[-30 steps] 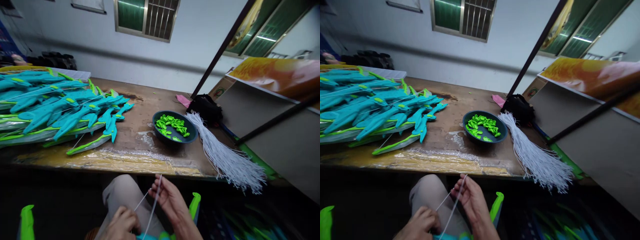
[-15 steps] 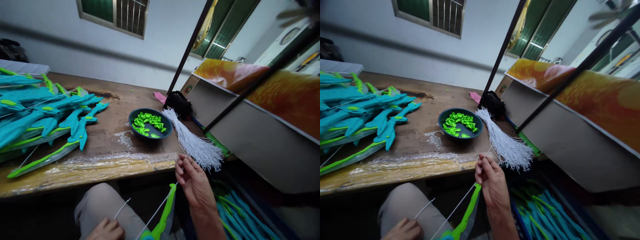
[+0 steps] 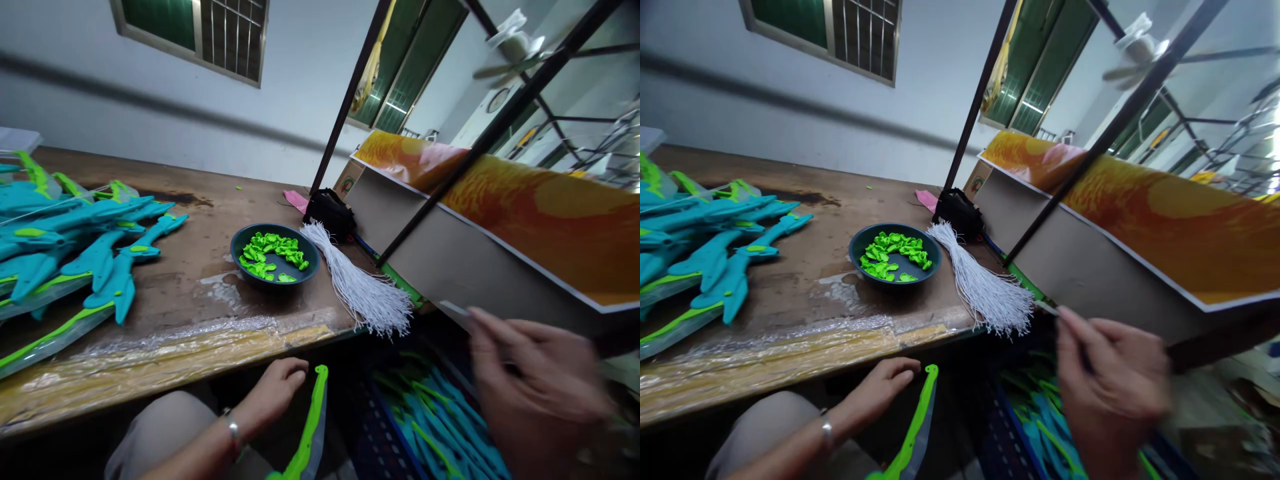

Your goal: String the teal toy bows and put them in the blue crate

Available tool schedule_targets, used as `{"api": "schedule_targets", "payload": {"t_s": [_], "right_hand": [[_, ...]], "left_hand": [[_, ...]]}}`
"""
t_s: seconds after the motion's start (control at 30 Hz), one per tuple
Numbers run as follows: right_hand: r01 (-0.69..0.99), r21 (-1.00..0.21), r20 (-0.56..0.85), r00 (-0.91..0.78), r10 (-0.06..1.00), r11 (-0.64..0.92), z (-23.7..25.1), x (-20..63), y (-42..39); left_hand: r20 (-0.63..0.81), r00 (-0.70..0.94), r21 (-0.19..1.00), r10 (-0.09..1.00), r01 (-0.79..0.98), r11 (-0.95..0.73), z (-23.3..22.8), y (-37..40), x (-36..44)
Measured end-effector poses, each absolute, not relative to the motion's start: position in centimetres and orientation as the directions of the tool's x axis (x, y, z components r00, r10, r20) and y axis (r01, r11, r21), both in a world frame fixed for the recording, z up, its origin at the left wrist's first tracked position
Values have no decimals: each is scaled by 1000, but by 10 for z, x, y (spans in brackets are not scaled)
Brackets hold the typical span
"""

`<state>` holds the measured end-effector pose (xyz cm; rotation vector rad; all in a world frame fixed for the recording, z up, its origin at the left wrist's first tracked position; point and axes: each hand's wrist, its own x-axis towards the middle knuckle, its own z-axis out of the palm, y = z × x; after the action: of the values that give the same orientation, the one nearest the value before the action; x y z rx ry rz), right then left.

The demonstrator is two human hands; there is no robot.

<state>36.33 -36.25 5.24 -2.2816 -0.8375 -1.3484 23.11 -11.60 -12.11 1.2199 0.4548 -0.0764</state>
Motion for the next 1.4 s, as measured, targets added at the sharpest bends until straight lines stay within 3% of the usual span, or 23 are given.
{"api": "schedule_targets", "payload": {"t_s": [0.07,0.17,0.27,0.43,1.2,1.4], "right_hand": [[756,29,800,375,469,-654,29,350,-343],[846,-145,624,481,616,-513,-16,328,-318],[846,-236,555,521,649,-477,-53,313,-304],[860,-228,599,494,630,-457,-74,301,-290],[858,-165,584,483,653,-487,-100,301,-277],[822,-176,517,546,659,-542,-106,298,-271]], "left_hand": [[-432,898,801,90,335,497,-134,-134,248],[-428,903,622,-30,318,716,-145,-149,253],[-393,919,480,-39,241,844,-149,-154,249],[-364,931,365,21,121,923,-151,-161,247],[-385,913,400,135,33,916,-139,-170,246],[-417,880,516,228,23,856,-149,-171,252]]}}
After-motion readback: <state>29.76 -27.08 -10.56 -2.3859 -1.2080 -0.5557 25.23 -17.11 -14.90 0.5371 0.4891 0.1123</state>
